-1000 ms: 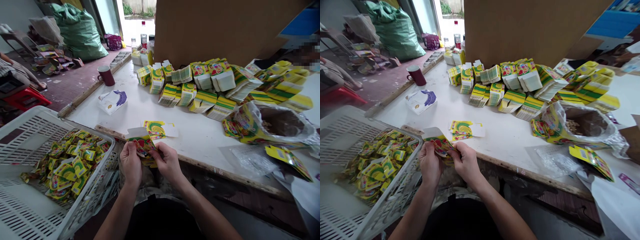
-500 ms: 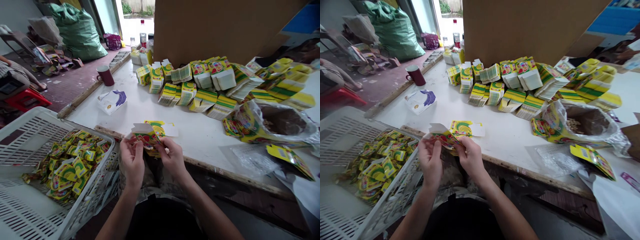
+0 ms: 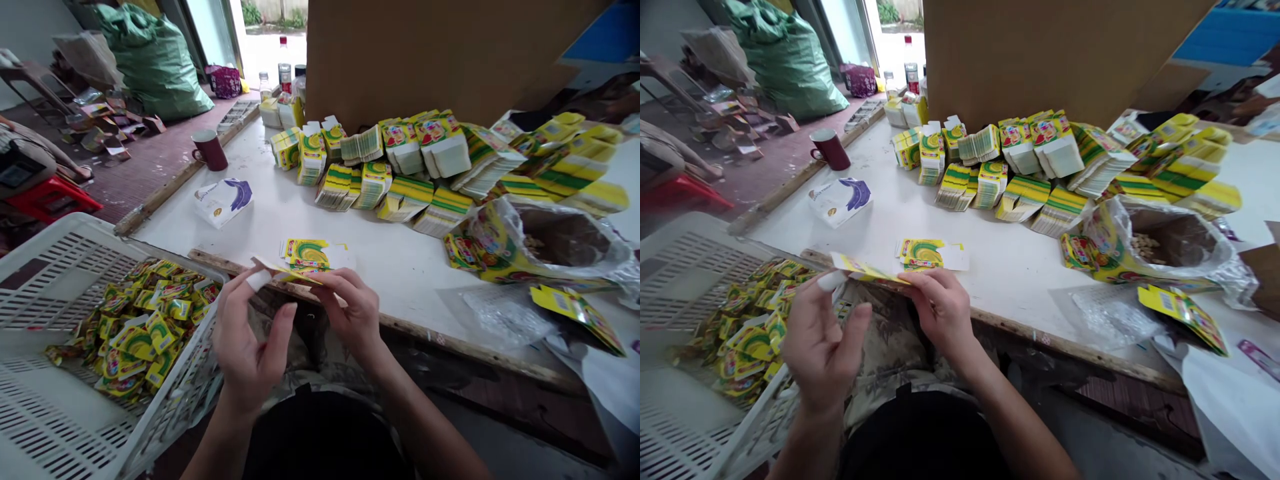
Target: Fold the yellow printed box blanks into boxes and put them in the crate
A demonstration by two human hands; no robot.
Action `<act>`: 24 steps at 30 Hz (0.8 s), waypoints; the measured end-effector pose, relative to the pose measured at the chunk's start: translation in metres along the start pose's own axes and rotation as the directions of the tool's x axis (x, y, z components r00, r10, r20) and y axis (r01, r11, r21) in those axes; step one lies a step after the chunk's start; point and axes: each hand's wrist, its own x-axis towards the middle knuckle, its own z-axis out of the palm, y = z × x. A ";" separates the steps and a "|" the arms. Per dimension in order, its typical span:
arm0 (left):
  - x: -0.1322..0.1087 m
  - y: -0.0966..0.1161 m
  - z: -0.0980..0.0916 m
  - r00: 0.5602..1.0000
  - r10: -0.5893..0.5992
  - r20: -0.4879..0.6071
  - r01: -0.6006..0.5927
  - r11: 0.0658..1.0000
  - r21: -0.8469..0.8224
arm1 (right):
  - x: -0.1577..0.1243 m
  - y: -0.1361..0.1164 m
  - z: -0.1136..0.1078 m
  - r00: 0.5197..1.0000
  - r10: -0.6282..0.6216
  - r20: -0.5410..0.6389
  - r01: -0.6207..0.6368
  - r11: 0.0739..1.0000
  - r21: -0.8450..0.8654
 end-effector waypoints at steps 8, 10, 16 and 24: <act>0.007 -0.015 -0.003 0.962 0.272 -0.005 -0.259 0.924 0.281 | 0.000 0.030 -0.008 0.982 -0.100 0.162 0.156 0.910 -0.384; 0.009 -0.026 -0.004 0.967 0.123 0.224 -0.190 0.933 0.307 | -0.002 0.032 -0.011 0.959 -0.172 0.224 0.241 0.913 -0.329; 0.008 -0.057 0.003 0.716 -0.321 0.620 0.154 0.939 0.309 | -0.003 0.034 -0.016 0.919 -0.233 0.318 0.308 0.928 -0.211; 0.030 -0.077 -0.026 0.930 -0.309 -0.198 0.329 0.942 0.074 | 0.026 0.073 0.000 0.979 0.200 0.037 -0.172 0.912 -0.373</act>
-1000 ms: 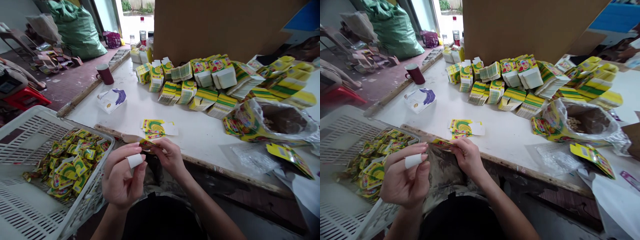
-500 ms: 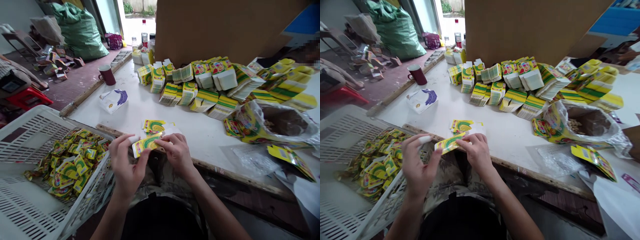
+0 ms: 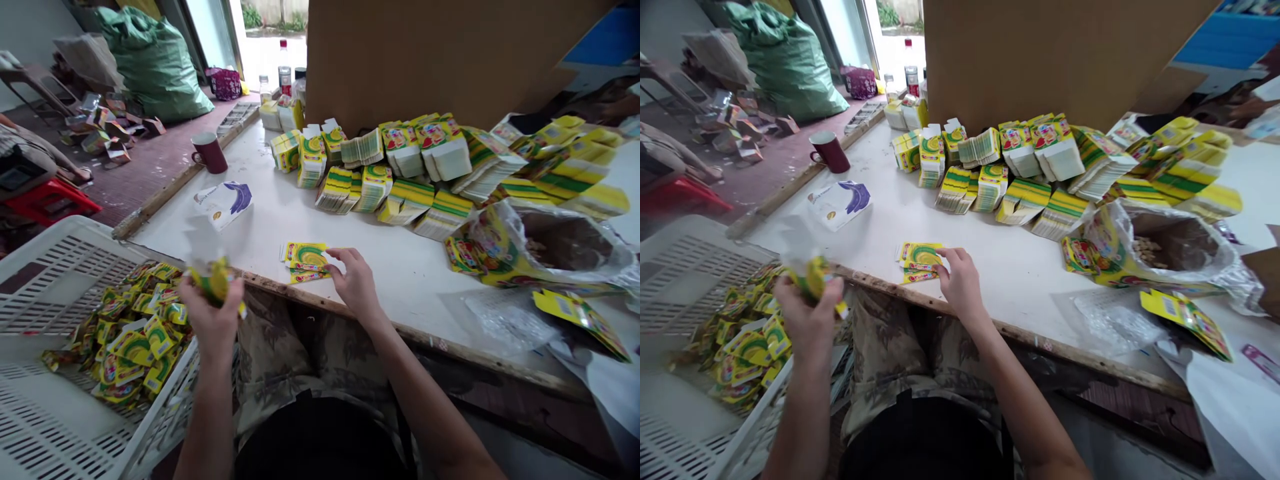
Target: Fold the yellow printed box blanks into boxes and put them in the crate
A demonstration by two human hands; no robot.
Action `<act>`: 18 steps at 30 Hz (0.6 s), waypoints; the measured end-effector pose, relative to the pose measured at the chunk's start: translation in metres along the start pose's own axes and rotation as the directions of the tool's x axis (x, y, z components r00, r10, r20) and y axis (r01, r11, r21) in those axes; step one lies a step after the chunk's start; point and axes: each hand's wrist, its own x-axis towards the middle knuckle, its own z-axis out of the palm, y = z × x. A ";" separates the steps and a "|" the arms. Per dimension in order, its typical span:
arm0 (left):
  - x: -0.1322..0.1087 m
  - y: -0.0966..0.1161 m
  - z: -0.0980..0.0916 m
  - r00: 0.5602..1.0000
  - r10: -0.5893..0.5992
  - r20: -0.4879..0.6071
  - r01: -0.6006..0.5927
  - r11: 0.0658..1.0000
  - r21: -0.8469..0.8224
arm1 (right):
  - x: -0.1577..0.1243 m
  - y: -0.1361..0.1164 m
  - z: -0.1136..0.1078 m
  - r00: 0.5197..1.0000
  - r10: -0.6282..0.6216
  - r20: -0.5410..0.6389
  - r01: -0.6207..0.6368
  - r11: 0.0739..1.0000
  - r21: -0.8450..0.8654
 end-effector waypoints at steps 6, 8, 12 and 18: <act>0.005 -0.003 -0.007 0.991 0.013 0.132 -0.006 0.999 -0.054 | 0.017 0.008 0.027 0.990 0.121 0.070 -0.117 0.992 -0.050; -0.005 -0.001 0.001 0.971 0.002 0.238 0.004 1.000 -0.026 | 0.014 0.005 0.025 0.989 0.126 0.071 -0.125 0.992 -0.018; -0.022 0.003 0.018 0.925 0.015 0.380 -0.037 0.998 0.050 | 0.001 -0.015 0.009 0.990 0.050 0.129 -0.072 0.982 0.173; -0.043 0.010 0.028 0.821 0.078 0.566 -0.169 0.980 0.109 | -0.017 -0.055 0.006 0.917 -0.051 0.395 -0.306 0.545 0.780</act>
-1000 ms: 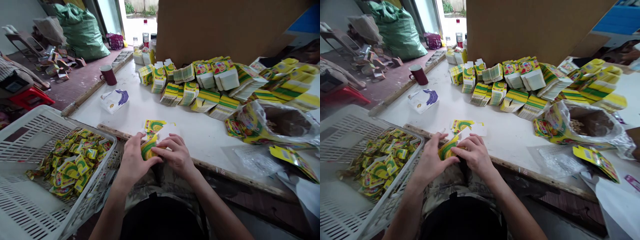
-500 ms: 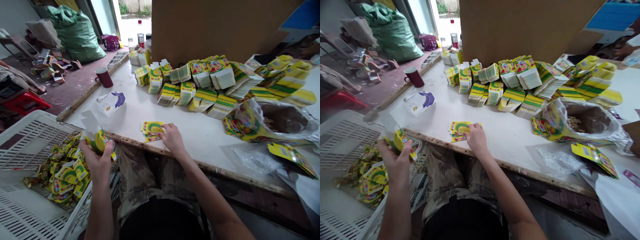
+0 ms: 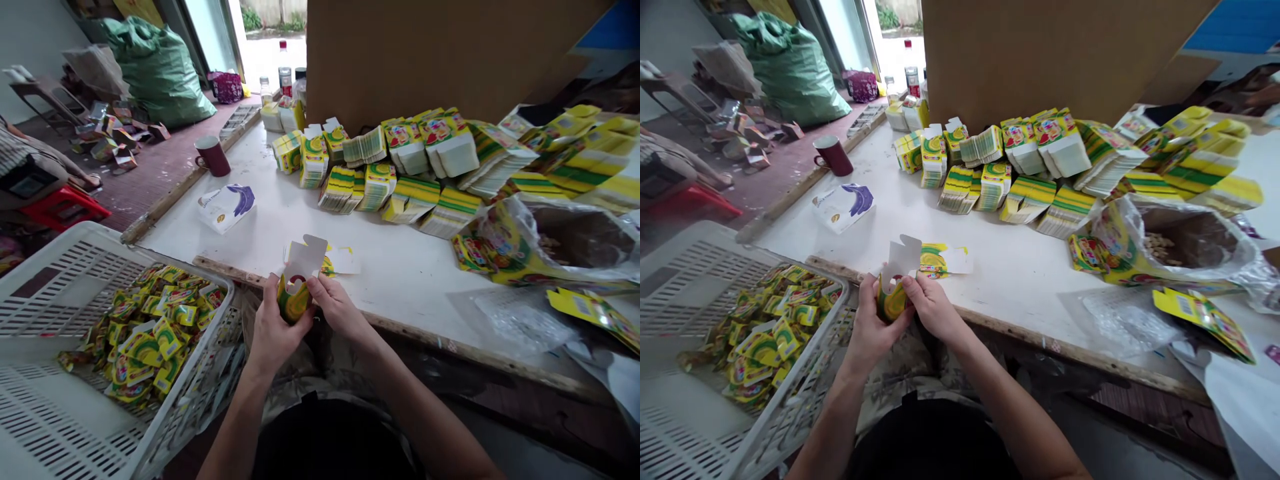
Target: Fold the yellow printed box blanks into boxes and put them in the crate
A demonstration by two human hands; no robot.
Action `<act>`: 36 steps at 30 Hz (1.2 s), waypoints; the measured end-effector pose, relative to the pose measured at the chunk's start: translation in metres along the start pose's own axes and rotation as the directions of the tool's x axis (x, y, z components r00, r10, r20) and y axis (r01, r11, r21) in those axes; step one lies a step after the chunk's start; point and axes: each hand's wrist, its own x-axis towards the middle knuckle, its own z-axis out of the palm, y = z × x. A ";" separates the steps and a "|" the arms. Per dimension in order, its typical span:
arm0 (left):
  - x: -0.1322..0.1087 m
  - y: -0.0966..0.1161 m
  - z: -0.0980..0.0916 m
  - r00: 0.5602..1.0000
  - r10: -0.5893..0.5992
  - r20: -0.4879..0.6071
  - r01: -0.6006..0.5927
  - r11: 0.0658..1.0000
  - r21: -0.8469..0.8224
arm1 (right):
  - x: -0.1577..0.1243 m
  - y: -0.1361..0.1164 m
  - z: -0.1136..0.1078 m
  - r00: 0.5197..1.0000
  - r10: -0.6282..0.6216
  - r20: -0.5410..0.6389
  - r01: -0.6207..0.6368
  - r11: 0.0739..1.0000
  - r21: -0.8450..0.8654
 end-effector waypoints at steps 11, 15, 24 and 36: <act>-0.005 0.012 0.008 0.967 0.120 0.224 -0.144 0.986 0.090 | -0.014 -0.002 -0.015 0.954 0.257 0.152 -0.296 0.880 0.371; -0.006 0.011 0.009 0.958 0.051 0.283 -0.068 0.996 0.050 | -0.016 -0.001 -0.019 0.985 0.134 0.104 -0.142 0.987 0.071; -0.002 -0.001 0.020 0.997 -0.018 0.072 0.002 0.975 0.222 | -0.018 0.015 -0.019 0.960 -0.279 0.013 0.242 0.809 -0.536; 0.004 -0.004 -0.015 0.992 0.043 0.117 -0.066 0.978 0.197 | -0.021 0.004 -0.046 0.948 -0.135 0.289 0.294 0.722 -0.626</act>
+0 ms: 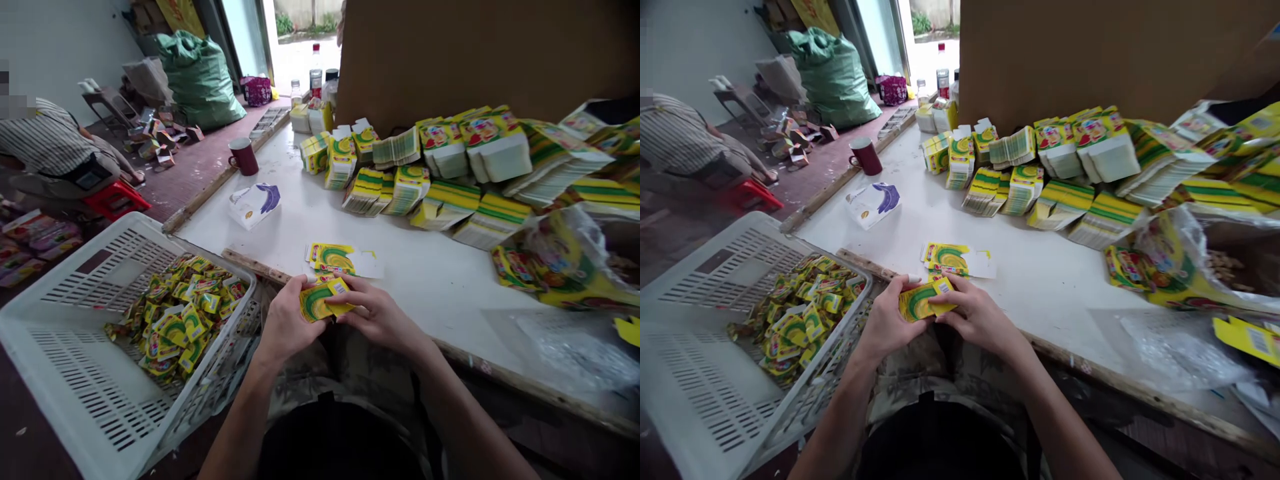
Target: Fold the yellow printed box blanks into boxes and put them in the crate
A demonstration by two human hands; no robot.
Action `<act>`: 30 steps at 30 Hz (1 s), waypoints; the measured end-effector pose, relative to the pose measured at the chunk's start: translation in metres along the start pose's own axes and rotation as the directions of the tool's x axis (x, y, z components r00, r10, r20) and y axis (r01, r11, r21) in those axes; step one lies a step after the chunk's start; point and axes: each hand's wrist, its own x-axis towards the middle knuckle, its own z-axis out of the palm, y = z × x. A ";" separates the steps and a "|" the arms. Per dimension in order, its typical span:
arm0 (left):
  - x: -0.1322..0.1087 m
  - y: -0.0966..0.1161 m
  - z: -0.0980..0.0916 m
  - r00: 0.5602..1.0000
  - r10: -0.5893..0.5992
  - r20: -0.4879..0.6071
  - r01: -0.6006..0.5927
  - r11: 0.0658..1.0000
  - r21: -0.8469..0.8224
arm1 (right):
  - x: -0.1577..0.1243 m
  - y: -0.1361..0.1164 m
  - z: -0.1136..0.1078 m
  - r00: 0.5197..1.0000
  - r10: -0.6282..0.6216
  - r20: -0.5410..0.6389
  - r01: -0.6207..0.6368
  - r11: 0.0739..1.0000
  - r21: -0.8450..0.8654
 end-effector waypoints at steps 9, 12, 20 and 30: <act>0.003 0.005 -0.004 0.990 0.004 -0.142 -0.004 1.000 -0.004 | 0.012 -0.007 0.014 0.980 0.068 -0.185 0.008 0.923 0.384; 0.002 0.001 -0.004 0.991 0.022 -0.130 -0.017 0.999 0.034 | 0.018 -0.009 0.007 0.985 -0.014 -0.171 0.053 0.972 0.227; -0.001 0.001 0.003 0.996 -0.006 -0.085 0.008 1.000 0.018 | 0.010 -0.005 0.011 0.998 -0.013 -0.066 0.017 0.997 0.069; 0.014 -0.035 -0.042 0.533 -0.134 -0.835 0.170 0.984 -0.049 | 0.047 0.040 -0.003 0.829 0.437 -0.350 -0.514 0.842 -0.167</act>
